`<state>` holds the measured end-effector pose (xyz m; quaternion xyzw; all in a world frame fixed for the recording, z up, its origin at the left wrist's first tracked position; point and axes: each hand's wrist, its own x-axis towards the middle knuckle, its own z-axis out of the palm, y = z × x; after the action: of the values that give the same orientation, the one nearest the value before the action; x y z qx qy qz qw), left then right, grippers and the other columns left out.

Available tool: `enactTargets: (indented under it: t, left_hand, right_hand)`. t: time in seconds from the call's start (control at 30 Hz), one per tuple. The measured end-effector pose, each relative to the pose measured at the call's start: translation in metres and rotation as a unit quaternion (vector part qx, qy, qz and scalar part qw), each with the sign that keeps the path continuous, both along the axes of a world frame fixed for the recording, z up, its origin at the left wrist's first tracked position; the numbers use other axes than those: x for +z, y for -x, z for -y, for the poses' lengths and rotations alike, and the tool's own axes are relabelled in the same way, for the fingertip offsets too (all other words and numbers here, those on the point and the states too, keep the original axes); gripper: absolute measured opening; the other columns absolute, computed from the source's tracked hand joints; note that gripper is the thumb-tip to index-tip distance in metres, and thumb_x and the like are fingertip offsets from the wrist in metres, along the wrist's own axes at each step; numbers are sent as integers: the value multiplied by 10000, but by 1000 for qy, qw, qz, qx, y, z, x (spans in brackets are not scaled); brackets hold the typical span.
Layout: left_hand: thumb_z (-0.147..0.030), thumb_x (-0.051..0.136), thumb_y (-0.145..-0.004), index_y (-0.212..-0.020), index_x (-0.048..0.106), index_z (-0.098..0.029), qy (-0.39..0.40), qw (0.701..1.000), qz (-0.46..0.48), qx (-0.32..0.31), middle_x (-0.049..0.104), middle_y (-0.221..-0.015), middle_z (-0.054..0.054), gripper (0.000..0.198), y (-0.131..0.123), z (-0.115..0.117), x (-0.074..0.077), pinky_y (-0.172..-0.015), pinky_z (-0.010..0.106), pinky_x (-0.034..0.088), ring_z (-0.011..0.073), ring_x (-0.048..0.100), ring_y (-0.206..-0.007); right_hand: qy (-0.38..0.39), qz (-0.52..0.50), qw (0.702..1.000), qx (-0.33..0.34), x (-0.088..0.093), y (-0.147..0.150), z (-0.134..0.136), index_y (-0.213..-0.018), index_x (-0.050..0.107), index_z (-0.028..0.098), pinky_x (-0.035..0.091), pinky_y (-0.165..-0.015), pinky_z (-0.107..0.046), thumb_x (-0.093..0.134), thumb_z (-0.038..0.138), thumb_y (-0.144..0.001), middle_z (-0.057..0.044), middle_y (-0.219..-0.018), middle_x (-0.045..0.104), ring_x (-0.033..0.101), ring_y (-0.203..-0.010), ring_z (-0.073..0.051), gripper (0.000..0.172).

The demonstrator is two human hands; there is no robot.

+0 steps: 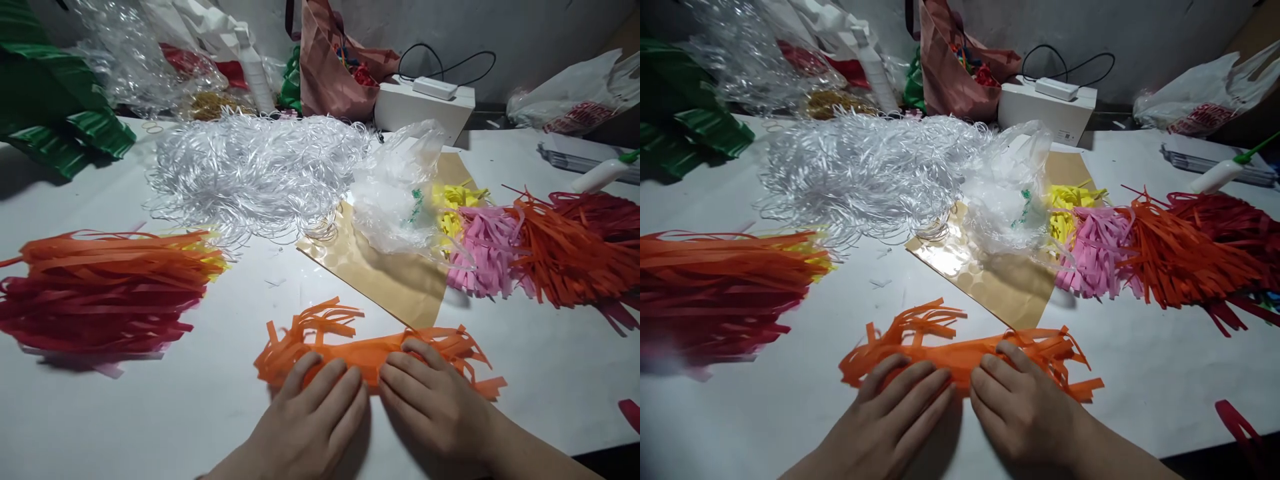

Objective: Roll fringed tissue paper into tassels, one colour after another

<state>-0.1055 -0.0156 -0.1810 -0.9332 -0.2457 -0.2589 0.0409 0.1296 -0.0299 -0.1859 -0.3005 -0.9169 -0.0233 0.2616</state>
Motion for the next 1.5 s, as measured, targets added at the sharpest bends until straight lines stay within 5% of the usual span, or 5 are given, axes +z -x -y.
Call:
enactTargets:
  t: [0.17,0.37,0.8,1.2,1.5]
  left_hand:
    - [-84,369,-1001,-900,668,-167,51,998,-2,22,684,-802,21,326,-2,-5,-7,-910,399,382,191,580,-781]
    - [-53,388,-977,-819,645,-177,62,997,17,35,682,-811,25,326,11,3,-14,-942,397,375,182,589,-823]
    - [-142,462,-995,-913,670,-189,166,978,96,83,718,-933,30,229,24,7,-15,-907,393,340,196,603,-872]
    - [-51,386,-991,-858,657,-154,110,991,72,18,706,-890,41,319,30,9,-7,-989,401,371,178,595,-851]
    - [-76,421,-985,-940,707,-171,46,998,40,-34,729,-884,24,305,35,10,-6,-1057,390,347,181,605,-862]
  right_hand:
    - [-4,34,999,15,-6,-3,3,-998,698,98,426,-953,-466,429,60,-942,-115,-1028,718,613,-956,-256,277]
    - [10,83,996,5,-2,-1,-2,-866,685,135,431,-857,-453,426,33,-926,-73,-812,674,550,-720,-203,285]
    - [138,7,988,-69,-2,3,-4,-861,612,148,408,-868,-401,505,159,-1005,-56,-879,641,567,-858,-194,180]
    - [116,7,992,40,4,-3,1,-1048,661,115,369,-973,-453,496,181,-1002,-65,-892,678,585,-867,-207,184]
    - [147,6,985,-91,8,4,-3,-1037,651,172,325,-918,-428,523,226,-995,-42,-849,632,538,-857,-206,145]
